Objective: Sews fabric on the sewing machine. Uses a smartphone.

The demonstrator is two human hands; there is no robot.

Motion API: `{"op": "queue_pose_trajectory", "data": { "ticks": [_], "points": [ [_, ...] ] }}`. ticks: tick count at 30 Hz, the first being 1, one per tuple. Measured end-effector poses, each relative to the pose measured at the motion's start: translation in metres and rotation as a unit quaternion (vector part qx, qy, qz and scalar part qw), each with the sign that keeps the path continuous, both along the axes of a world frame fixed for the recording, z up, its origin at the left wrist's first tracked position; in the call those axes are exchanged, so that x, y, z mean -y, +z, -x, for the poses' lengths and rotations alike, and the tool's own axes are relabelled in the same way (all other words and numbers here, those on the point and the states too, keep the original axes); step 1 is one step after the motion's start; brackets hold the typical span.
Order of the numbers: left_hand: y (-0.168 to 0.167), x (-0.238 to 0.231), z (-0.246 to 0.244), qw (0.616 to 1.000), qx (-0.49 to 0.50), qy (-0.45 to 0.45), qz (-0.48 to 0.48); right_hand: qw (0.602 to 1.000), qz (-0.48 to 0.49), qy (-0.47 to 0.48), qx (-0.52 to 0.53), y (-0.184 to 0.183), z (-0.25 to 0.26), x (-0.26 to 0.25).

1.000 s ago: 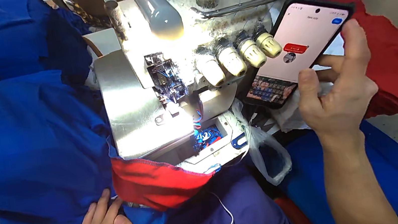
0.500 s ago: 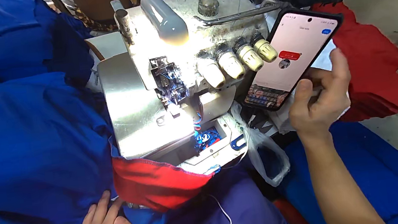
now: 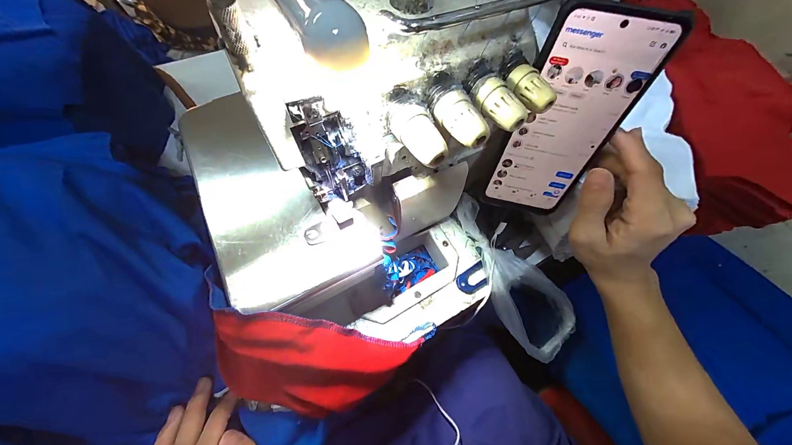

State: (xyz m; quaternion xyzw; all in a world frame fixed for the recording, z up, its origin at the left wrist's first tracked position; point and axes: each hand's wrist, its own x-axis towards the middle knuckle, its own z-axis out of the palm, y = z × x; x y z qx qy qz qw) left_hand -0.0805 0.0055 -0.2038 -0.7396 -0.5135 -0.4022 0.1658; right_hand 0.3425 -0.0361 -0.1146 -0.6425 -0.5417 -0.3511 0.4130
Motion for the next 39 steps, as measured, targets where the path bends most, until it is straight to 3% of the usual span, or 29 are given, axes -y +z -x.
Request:
{"op": "queue_pose_trajectory", "data": {
  "ticks": [25,34,39],
  "points": [
    [0.001,0.001,-0.002,1.000,0.000,0.003,-0.002,1.000,-0.007,-0.005,0.001,0.000,0.003,0.000],
    [0.002,0.001,-0.001,1.000,0.002,0.003,0.003,0.992,0.124,-0.004,-0.002,0.003,0.001,0.007],
    [0.003,0.003,-0.002,1.000,0.001,0.007,0.012,0.989,0.149,0.019,0.000,0.008,-0.002,0.012]
  ]
}}
